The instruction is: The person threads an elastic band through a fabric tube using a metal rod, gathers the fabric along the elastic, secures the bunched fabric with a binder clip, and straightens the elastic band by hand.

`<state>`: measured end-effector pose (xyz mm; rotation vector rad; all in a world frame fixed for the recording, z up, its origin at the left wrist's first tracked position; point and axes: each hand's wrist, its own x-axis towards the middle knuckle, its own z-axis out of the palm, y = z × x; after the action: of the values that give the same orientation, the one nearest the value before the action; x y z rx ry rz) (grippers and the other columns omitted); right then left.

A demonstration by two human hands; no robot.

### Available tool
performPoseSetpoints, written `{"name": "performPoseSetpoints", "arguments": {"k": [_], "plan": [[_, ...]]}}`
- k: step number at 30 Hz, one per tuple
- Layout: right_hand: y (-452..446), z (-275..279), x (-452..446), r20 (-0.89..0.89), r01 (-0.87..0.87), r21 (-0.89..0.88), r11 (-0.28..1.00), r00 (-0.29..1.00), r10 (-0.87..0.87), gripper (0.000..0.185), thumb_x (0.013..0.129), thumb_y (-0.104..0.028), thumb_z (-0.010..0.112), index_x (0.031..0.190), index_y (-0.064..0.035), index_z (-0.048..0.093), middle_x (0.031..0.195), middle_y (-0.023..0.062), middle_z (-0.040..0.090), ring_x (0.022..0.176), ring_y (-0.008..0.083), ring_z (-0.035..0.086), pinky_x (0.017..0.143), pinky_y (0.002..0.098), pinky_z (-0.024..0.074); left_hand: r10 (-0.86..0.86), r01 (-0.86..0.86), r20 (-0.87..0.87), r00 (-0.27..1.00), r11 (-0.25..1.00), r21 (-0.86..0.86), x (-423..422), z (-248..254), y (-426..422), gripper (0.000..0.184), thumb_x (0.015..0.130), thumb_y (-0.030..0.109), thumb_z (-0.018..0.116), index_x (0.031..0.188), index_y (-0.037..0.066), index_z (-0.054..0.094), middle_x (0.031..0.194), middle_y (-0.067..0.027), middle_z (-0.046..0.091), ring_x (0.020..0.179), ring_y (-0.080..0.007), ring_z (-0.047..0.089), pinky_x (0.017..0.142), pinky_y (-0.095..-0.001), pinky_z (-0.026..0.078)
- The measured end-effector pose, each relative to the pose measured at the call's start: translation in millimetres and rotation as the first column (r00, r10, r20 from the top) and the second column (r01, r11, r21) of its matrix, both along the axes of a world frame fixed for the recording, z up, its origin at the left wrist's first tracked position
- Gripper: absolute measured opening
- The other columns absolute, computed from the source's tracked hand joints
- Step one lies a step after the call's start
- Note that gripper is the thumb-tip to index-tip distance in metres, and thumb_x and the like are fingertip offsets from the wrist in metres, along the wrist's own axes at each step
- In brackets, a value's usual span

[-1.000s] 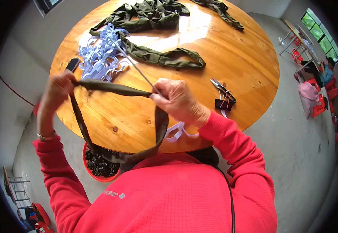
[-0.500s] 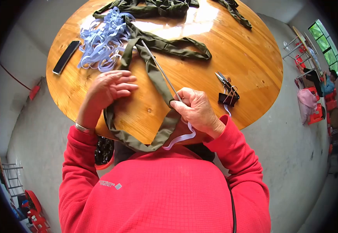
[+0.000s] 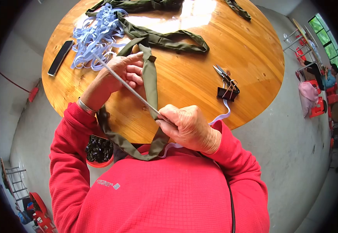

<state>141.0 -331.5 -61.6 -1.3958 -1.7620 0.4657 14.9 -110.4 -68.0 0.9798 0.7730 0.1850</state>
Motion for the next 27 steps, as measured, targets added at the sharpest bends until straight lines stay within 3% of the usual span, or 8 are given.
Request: {"name": "performPoseSetpoints", "arguments": {"k": [6, 7, 12, 15, 17, 21, 24, 27], "plan": [[-2.0, 4.2, -0.9, 0.055, -0.126, 0.075, 0.989, 0.991, 0.122, 0.013, 0.073, -0.004, 0.065, 0.081, -0.0038, 0.054, 0.063, 0.0105, 0.054, 0.054, 0.0267, 0.058, 0.048, 0.0338, 0.0452, -0.072, 0.071, 0.021, 0.997, 0.996, 0.05, 11.2, -0.4, -3.3, 0.019, 0.084, 0.023, 0.065, 0.079, 0.006, 0.059, 0.065, -0.0017, 0.06, 0.043, -0.0107, 0.056, 0.039, -0.023, 0.046], [-2.7, 3.9, -0.4, 0.05, -0.121, 0.063, 0.991, 0.992, 0.118, 0.014, 0.073, -0.004, 0.066, 0.082, -0.0038, 0.055, 0.063, 0.0105, 0.054, 0.054, 0.0264, 0.058, 0.048, 0.0335, 0.0451, -0.139, 0.127, 0.077, 0.987, 0.981, 0.148, 9.3, -0.8, -1.9, 0.014, 0.086, 0.02, 0.062, 0.082, 0.007, 0.058, 0.066, 0.0003, 0.059, 0.047, -0.0103, 0.058, 0.044, -0.0245, 0.05], [-8.1, 8.8, 5.8, -0.043, -0.09, 0.067, 0.994, 0.995, 0.093, 0.018, 0.07, -0.001, 0.068, 0.082, -0.0039, 0.055, 0.063, 0.0106, 0.055, 0.053, 0.0266, 0.056, 0.047, 0.0323, 0.0448, -0.051, 0.039, 0.447, 0.893, 0.999, 0.037, -4.5, -8.5, 3.3, 0.014, 0.091, 0.016, 0.052, 0.098, 0.004, 0.057, 0.081, -0.0031, 0.062, 0.071, -0.0128, 0.063, 0.061, -0.0302, 0.054], [-20.7, 15.5, 14.4, -0.19, -0.059, -0.066, 0.996, 0.981, 0.045, 0.018, 0.074, 0.0, 0.068, 0.089, 0.0001, 0.059, 0.062, 0.005, 0.057, 0.049, 0.0131, 0.054, 0.046, 0.0251, 0.0415, 0.148, -0.16, 0.493, 0.857, 0.987, -0.018, -26.9, -3.7, -20.2, 0.019, 0.091, 0.015, 0.052, 0.104, 0.002, 0.057, 0.092, -0.0079, 0.065, 0.08, -0.0194, 0.065, 0.066, -0.0337, 0.055], [-24.0, 19.1, 17.0, -0.307, -0.004, -0.085, 0.996, 0.951, -0.022, 0.017, 0.078, -0.001, 0.068, 0.093, 0.0023, 0.061, 0.059, -0.0003, 0.054, 0.049, 0.0028, 0.049, 0.045, 0.0201, 0.0378, 0.118, -0.144, 0.541, 0.833, 0.99, 0.006, -37.9, 6.8, -39.4, 0.02, 0.09, 0.014, 0.053, 0.106, 0.001, 0.057, 0.096, -0.0107, 0.065, 0.082, -0.0215, 0.066, 0.067, -0.0355, 0.056], [-14.0, 35.3, 12.0, -0.309, 0.22, -0.057, 0.974, 0.924, -0.226, 0.017, 0.08, -0.004, 0.067, 0.095, 0.0002, 0.062, 0.05, -0.0047, 0.049, 0.045, 0.0005, 0.044, 0.043, 0.0164, 0.0323, 0.138, -0.154, 0.539, 0.831, 0.988, -0.016, -44.8, 11.5, -80.1, 0.022, 0.089, 0.009, 0.056, 0.107, -0.003, 0.06, 0.096, -0.0111, 0.065, 0.075, -0.0186, 0.065, 0.065, -0.0338, 0.057], [1.7, 36.3, 7.2, -0.418, 0.117, -0.161, 0.98, 0.891, -0.175, 0.017, 0.083, -0.004, 0.062, 0.098, 0.0038, 0.06, 0.055, -0.0101, 0.04, 0.047, -0.0016, 0.031, 0.043, 0.017, 0.0208, 0.125, -0.132, 0.586, 0.8, 0.991, -0.031, -42.7, 8.8, -99.7, 0.023, 0.09, 0.01, 0.054, 0.108, -0.004, 0.059, 0.1, -0.0126, 0.064, 0.082, -0.0209, 0.065, 0.068, -0.0349, 0.056], [10.2, 24.5, 0.3, -0.514, -0.022, -0.236, 0.972, 0.851, -0.105, 0.01, 0.083, -0.005, 0.063, 0.09, 0.0023, 0.06, 0.055, -0.0076, 0.045, 0.049, -0.0008, 0.035, 0.044, 0.0178, 0.0262, 0.148, -0.151, 0.637, 0.756, 0.987, -0.049, -40.5, 6.0, -107.1, 0.023, 0.09, 0.008, 0.052, 0.109, -0.003, 0.058, 0.106, -0.0141, 0.063, 0.093, -0.0265, 0.063, 0.078, -0.0382, 0.054]]}}
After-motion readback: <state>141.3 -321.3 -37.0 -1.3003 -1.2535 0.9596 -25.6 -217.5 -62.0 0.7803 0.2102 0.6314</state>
